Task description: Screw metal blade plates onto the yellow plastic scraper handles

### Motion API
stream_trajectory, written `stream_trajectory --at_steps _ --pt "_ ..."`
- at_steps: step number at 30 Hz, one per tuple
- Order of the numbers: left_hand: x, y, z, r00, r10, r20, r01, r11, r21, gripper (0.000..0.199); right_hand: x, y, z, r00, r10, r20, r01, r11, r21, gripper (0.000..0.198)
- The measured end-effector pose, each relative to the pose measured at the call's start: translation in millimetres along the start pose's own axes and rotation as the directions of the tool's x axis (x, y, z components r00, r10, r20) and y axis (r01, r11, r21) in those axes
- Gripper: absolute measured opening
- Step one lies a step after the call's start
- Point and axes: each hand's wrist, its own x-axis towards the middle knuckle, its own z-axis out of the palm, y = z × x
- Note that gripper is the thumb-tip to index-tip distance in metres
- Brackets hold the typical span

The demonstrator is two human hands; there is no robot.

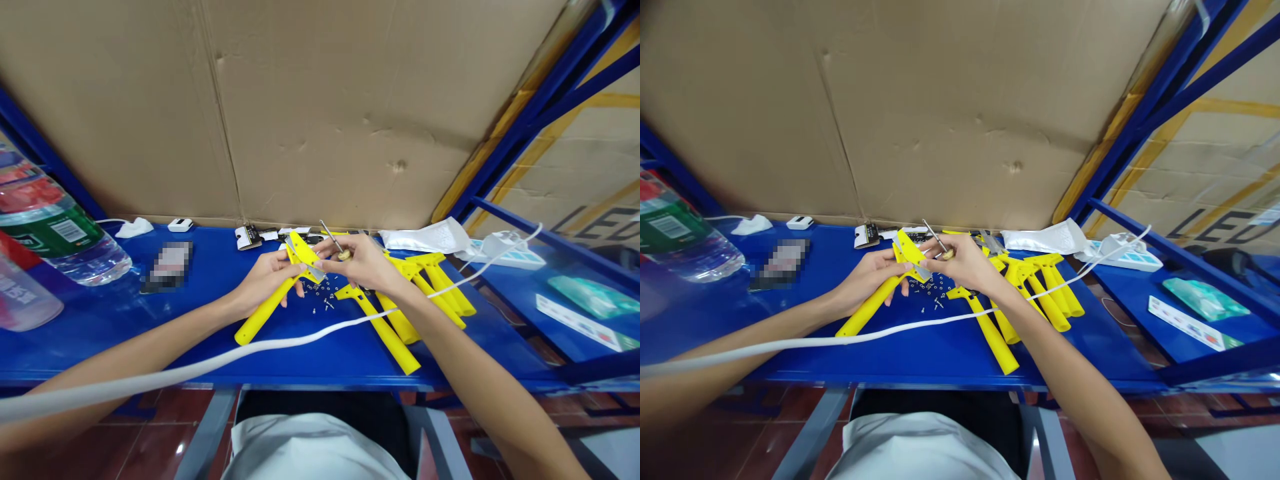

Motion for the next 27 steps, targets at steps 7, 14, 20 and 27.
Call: stream_trajectory --at_steps 7,14,20,27 --pt "0.3 -2.0 -1.9 0.999 -0.007 0.038 0.008 1.000 -0.023 0.040 2.2 4.7 1.5 0.999 0.037 0.026 -0.037 0.999 0.020 0.034" --pt "1.2 -3.6 1.0 1.000 -0.005 0.023 0.005 1.000 0.007 0.041 2.7 6.1 1.1 0.996 0.065 0.068 -0.066 0.998 0.011 0.037" --pt "-0.4 -0.7 1.1 0.999 -0.014 0.038 0.014 1.000 0.023 0.039 3.2 2.9 -0.4 0.996 0.061 0.072 -0.064 0.997 0.035 0.035" --pt "-0.5 1.7 1.5 0.999 -0.036 0.014 0.036 0.999 0.002 0.033 1.0 -2.0 -1.7 0.991 0.102 0.090 -0.110 0.990 0.089 0.037"
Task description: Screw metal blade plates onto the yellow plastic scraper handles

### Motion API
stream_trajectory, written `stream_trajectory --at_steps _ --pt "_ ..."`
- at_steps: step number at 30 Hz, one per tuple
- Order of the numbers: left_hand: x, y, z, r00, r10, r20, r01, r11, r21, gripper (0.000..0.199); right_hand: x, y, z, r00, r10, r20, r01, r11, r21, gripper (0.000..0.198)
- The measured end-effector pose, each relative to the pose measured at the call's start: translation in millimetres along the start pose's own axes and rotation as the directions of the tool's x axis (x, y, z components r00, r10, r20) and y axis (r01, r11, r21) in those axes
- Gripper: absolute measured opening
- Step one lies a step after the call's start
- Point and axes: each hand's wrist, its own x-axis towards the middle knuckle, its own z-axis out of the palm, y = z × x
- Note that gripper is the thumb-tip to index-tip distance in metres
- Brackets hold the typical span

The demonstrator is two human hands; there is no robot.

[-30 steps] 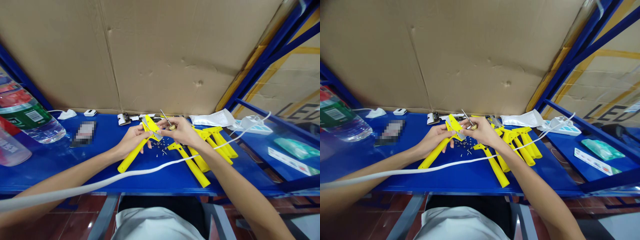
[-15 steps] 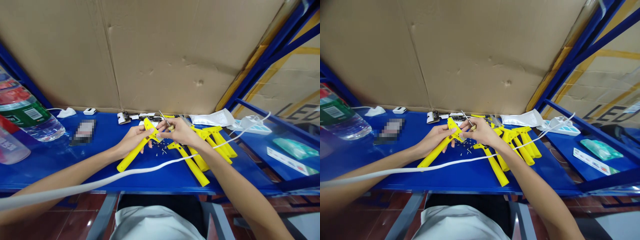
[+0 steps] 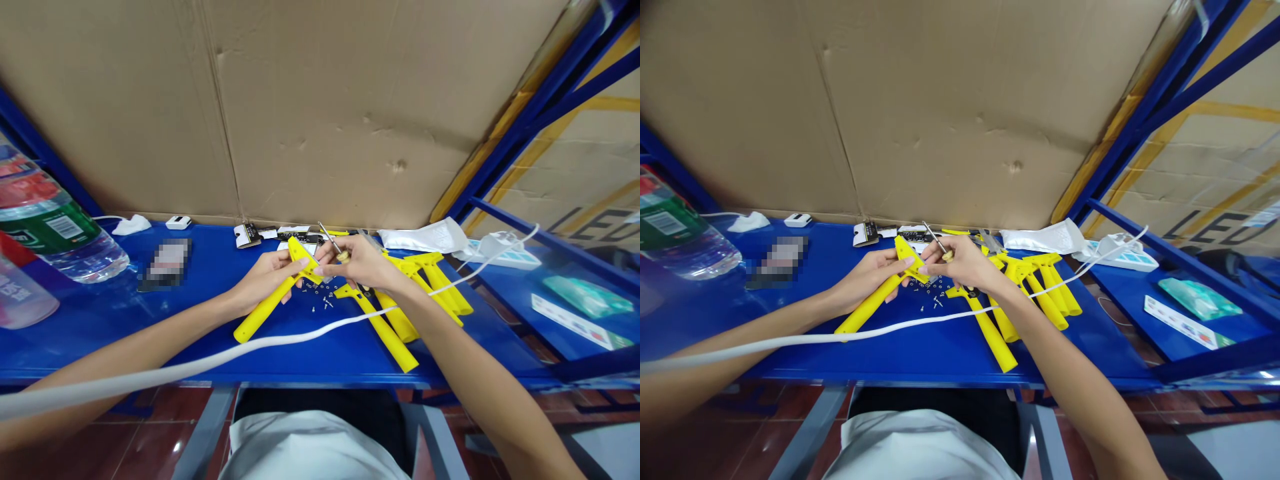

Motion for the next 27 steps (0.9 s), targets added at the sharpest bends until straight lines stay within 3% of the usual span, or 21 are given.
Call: stream_trajectory --at_steps 10,17,27 --pt "2.0 -4.3 -2.6 0.999 0.044 -0.009 -0.045 0.996 -0.082 0.039 2.6 1.3 -1.5 0.999 0.048 0.014 -0.047 0.997 -0.065 0.048" --pt "3.1 -5.8 -5.8 0.998 0.059 0.024 -0.058 0.996 -0.073 0.034 -0.3 -0.8 -2.4 0.998 -0.060 -0.003 0.060 0.993 -0.101 0.040" --pt "1.5 -3.3 -3.0 0.995 0.090 0.034 -0.085 0.988 -0.131 0.031 -1.5 -2.3 -0.9 0.993 -0.067 -0.096 0.060 0.995 -0.075 0.034"
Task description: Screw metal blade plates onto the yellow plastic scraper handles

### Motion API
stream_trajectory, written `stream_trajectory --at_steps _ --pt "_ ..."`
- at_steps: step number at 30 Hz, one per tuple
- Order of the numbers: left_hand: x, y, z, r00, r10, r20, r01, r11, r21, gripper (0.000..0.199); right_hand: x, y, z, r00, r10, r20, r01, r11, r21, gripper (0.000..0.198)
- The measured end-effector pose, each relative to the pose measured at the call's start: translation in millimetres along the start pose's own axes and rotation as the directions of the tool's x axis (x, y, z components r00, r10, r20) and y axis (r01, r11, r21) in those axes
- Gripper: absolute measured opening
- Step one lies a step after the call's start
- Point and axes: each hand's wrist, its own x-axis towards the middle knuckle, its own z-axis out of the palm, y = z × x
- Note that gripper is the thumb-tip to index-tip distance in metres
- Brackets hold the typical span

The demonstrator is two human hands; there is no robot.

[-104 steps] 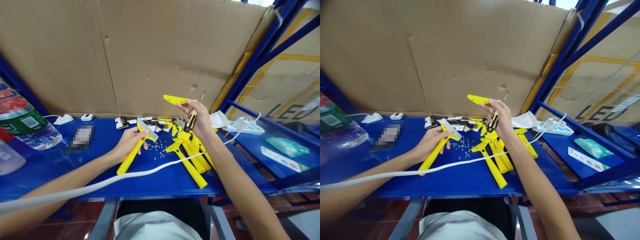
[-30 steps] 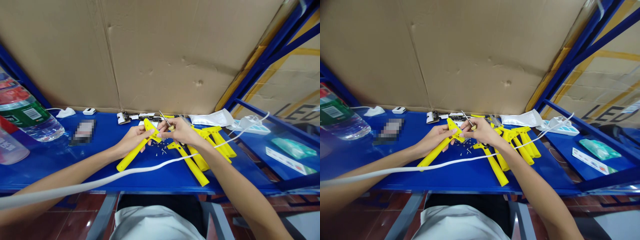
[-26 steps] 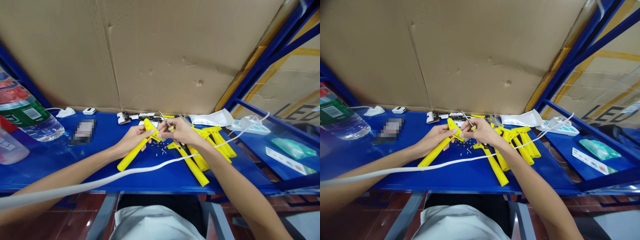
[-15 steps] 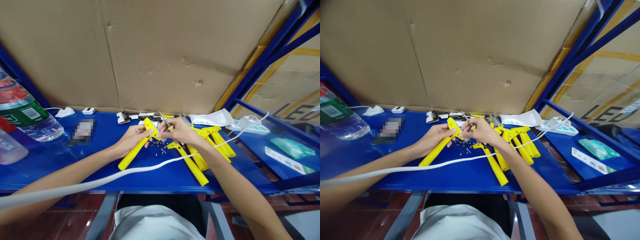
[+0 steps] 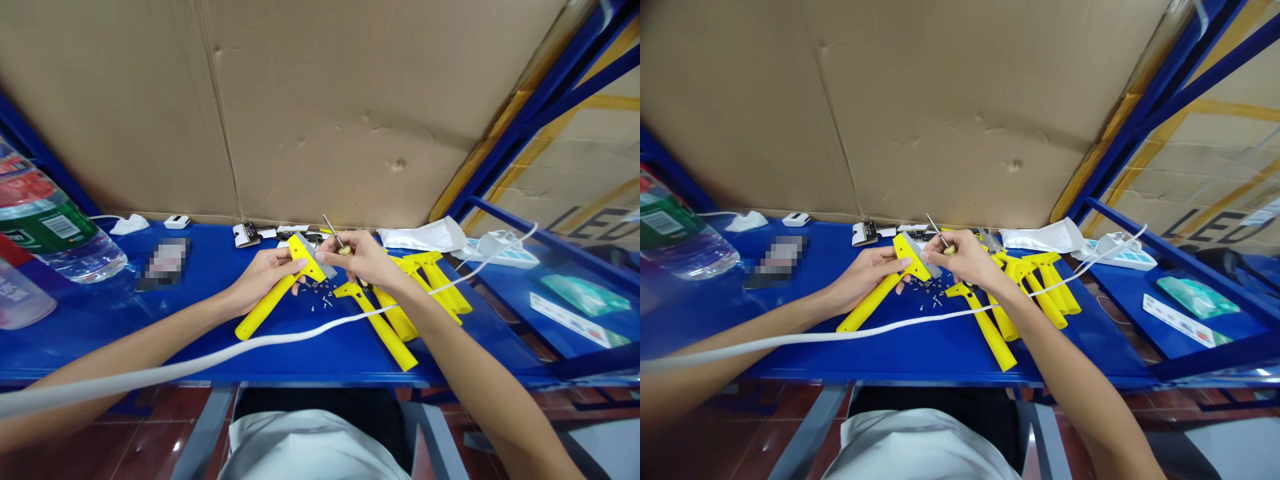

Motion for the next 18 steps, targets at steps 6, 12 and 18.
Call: stream_trajectory --at_steps 6,12,18 --pt "-1.2 0.9 0.8 1.000 0.002 0.006 -0.002 1.000 -0.009 0.030 -0.2 -1.4 1.4 1.000 -0.003 -0.003 0.003 1.000 0.021 0.032" --pt "-0.7 0.1 0.2 1.000 0.009 0.019 -0.009 1.000 0.001 0.029 0.3 0.8 2.8 1.000 -0.002 0.022 0.002 1.000 0.025 0.036" --pt "-0.5 0.3 0.6 1.000 0.016 0.007 -0.016 1.000 -0.013 0.029 0.0 -0.2 3.0 1.000 -0.013 0.027 0.012 1.000 0.024 0.037"
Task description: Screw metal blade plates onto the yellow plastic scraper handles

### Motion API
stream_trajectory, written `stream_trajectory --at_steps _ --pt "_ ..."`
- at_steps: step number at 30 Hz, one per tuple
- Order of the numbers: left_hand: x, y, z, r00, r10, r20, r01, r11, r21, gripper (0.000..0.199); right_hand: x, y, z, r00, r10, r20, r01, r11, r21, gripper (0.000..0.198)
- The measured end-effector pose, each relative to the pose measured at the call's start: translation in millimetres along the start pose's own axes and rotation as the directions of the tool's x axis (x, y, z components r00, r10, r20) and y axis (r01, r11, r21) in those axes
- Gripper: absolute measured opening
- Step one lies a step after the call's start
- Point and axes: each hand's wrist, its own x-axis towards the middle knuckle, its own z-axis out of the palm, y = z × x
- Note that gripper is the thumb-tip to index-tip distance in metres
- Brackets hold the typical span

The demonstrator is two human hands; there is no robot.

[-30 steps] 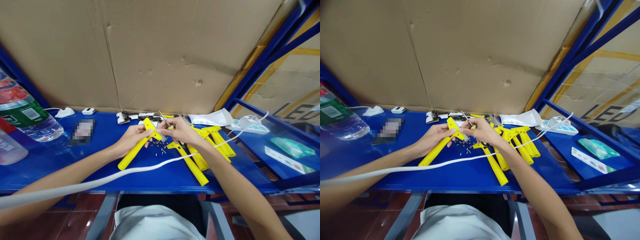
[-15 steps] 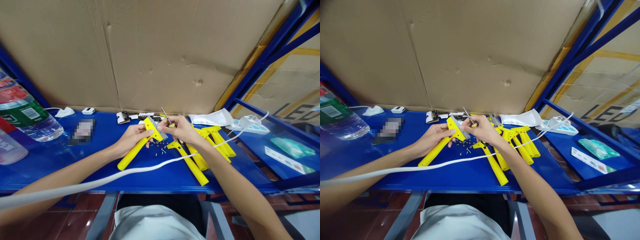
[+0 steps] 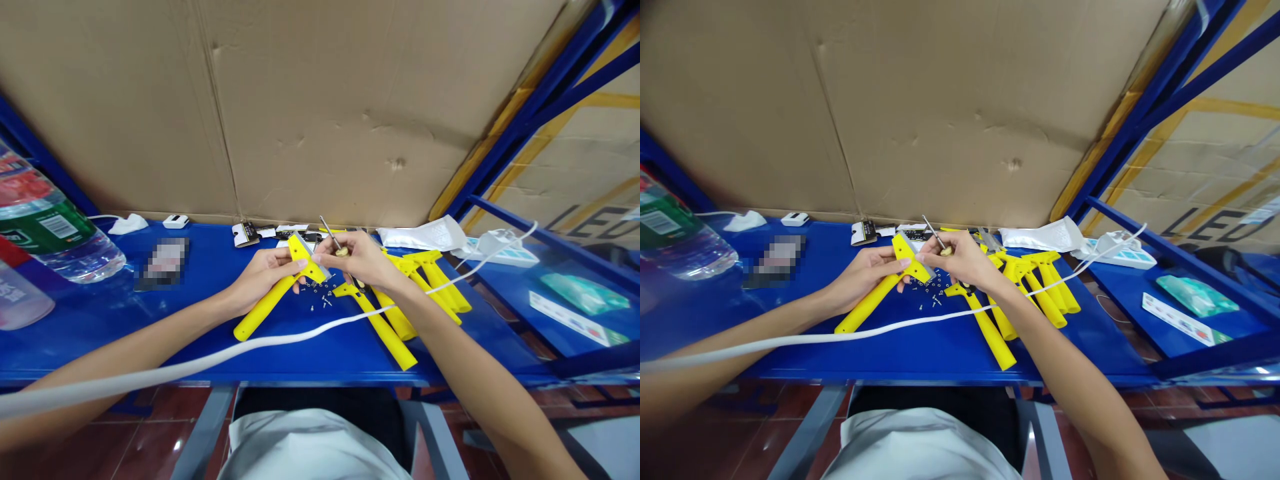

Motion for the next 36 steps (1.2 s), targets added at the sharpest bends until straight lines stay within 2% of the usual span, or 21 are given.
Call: stream_trajectory --at_steps 8,20,36 --pt "-2.1 2.2 1.0 0.999 0.049 0.018 -0.050 0.997 0.060 0.029 0.8 2.4 -1.5 1.000 -0.013 0.027 0.012 0.999 0.032 0.042" --pt "-2.2 2.3 2.1 0.999 0.042 0.000 -0.042 0.995 0.093 0.030 -0.5 -0.9 -2.0 0.998 0.001 0.056 0.000 1.000 -0.030 0.040" --pt "1.8 -2.7 -2.6 0.998 0.070 -0.007 -0.070 0.995 0.073 0.033 -0.3 1.3 -1.9 1.000 0.006 -0.021 -0.007 1.000 -0.025 0.041"
